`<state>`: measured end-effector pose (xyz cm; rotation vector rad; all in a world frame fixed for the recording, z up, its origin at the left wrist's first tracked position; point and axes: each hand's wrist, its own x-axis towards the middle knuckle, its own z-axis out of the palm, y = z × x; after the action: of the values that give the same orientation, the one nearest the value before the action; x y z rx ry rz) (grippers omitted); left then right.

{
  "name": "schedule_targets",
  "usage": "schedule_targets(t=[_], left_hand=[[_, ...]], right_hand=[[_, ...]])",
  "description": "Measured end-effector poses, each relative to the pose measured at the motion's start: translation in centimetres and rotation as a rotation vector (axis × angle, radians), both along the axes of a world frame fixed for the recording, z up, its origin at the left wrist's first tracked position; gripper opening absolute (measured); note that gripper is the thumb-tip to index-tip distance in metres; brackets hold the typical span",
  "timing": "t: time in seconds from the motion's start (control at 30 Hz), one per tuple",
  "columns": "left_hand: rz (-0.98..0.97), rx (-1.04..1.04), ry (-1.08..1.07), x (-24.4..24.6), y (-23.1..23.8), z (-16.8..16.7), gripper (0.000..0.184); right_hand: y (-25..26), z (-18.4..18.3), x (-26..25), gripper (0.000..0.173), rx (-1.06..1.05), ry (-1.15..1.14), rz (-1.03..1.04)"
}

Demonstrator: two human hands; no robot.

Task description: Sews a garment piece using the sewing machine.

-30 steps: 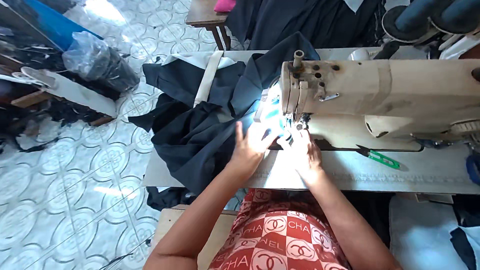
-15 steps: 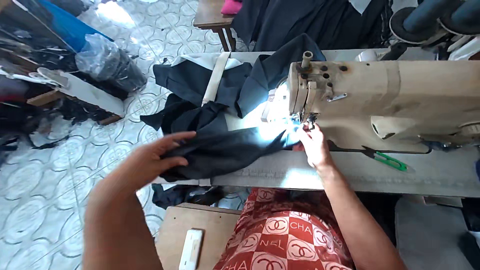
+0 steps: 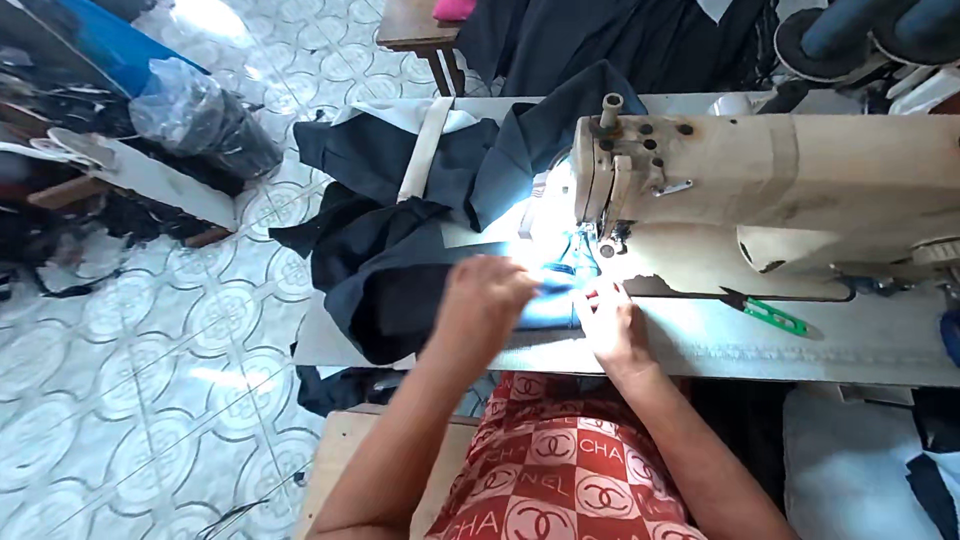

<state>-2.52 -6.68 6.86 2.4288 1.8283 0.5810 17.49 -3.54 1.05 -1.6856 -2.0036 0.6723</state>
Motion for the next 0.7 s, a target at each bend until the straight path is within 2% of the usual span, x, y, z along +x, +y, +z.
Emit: schedule_targets(t=[0.07, 0.17, 0.3, 0.43, 0.5, 0.57, 0.7], left_hand=[[-0.119, 0.047, -0.071, 3.0, 1.3, -3.2, 0.023], [-0.134, 0.145, -0.074, 4.4, 3.1, -6.7, 0.029], [-0.104, 0.188, -0.100, 4.3, 3.3, -8.3, 0.035], [-0.128, 0.065, -0.082, 4.1, 3.0, -7.9, 0.068], [-0.134, -0.022, -0.010, 4.2, 3.1, -7.2, 0.080], [-0.145, -0.050, 0.010, 4.7, 3.3, -7.0, 0.075], [-0.153, 0.054, -0.042, 5.1, 4.6, -7.6, 0.040]], right_hand=[[0.1, 0.2, 0.0, 0.033, -0.103, -0.027, 0.018], [-0.5, 0.5, -0.4, 0.038, -0.106, -0.079, -0.010], [-0.4, 1.0, 0.0, 0.030, -0.185, -0.069, -0.048], [0.8, -0.8, 2.0, 0.020, -0.053, 0.202, -0.068], [1.6, -1.0, 2.8, 0.018, -0.137, 0.432, -0.110], [2.1, -0.6, 3.0, 0.014, -0.304, 0.685, -0.194], [2.7, -0.1, 2.8, 0.008, -0.553, 1.077, -0.334]])
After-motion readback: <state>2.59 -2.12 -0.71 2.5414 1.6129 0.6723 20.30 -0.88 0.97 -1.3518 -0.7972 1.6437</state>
